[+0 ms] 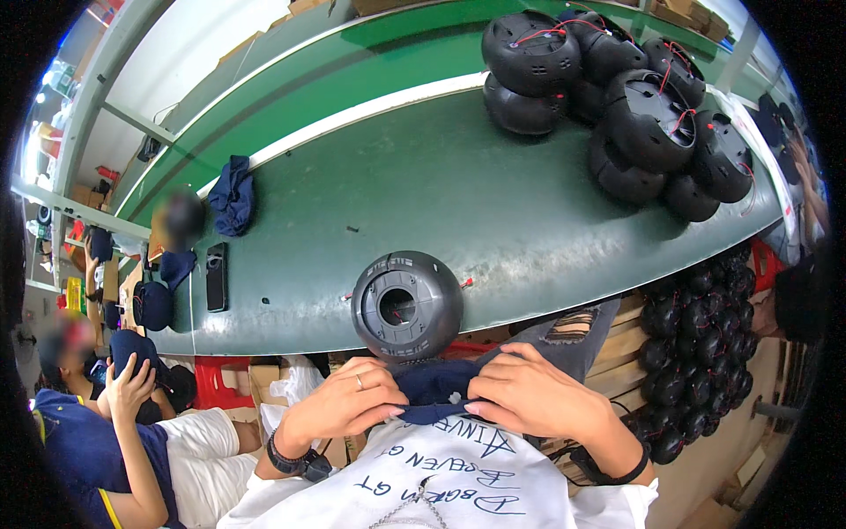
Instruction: The recorder is assembling fabric covers onto spherical electronic components at a factory workstation.
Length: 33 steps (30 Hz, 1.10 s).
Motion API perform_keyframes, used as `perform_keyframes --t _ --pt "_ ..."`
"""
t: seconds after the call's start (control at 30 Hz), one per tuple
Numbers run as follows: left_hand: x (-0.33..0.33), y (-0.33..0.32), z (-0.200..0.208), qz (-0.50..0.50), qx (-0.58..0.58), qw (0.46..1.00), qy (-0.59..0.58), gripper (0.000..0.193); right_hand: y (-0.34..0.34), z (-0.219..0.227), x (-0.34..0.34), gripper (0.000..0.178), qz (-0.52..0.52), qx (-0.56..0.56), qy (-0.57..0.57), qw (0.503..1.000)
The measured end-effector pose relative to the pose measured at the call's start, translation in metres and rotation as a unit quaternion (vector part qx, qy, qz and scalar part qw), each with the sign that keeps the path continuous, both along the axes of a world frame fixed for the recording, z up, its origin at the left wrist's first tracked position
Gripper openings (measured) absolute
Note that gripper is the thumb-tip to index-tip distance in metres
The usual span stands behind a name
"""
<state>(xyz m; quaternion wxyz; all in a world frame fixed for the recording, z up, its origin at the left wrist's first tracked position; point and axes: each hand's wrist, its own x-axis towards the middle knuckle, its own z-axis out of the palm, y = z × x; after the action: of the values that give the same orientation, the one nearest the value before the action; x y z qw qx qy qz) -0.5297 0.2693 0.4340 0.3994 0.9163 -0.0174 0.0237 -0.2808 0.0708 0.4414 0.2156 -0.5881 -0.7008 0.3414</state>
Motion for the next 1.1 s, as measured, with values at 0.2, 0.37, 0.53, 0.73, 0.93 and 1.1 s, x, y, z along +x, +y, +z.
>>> perform_keyframes --t 0.2,0.37,0.53,0.73,0.93,1.1 --pt "-0.005 0.01 -0.005 0.057 0.025 0.998 0.022 0.02 0.019 -0.007 -0.001 0.017 -0.033 0.054 0.031 0.998" --pt "-0.006 0.017 -0.005 0.099 0.019 0.994 -0.034 0.024 0.027 -0.007 -0.003 0.015 -0.074 0.099 0.038 0.992" --pt "-0.003 0.015 -0.019 0.188 -0.012 0.974 -0.123 0.028 0.036 -0.012 -0.013 0.015 -0.164 0.179 0.046 0.969" --pt "0.002 0.005 -0.046 0.262 -0.046 0.945 -0.192 0.026 0.05 -0.029 -0.029 0.031 -0.237 0.252 0.033 0.938" --pt "0.014 0.007 -0.062 0.297 -0.155 0.904 -0.267 0.024 0.054 -0.04 -0.026 0.05 -0.249 0.324 -0.011 0.913" --pt "0.023 0.015 -0.072 0.283 -0.145 0.9 -0.297 0.029 0.073 -0.046 -0.008 0.066 -0.238 0.361 -0.03 0.901"
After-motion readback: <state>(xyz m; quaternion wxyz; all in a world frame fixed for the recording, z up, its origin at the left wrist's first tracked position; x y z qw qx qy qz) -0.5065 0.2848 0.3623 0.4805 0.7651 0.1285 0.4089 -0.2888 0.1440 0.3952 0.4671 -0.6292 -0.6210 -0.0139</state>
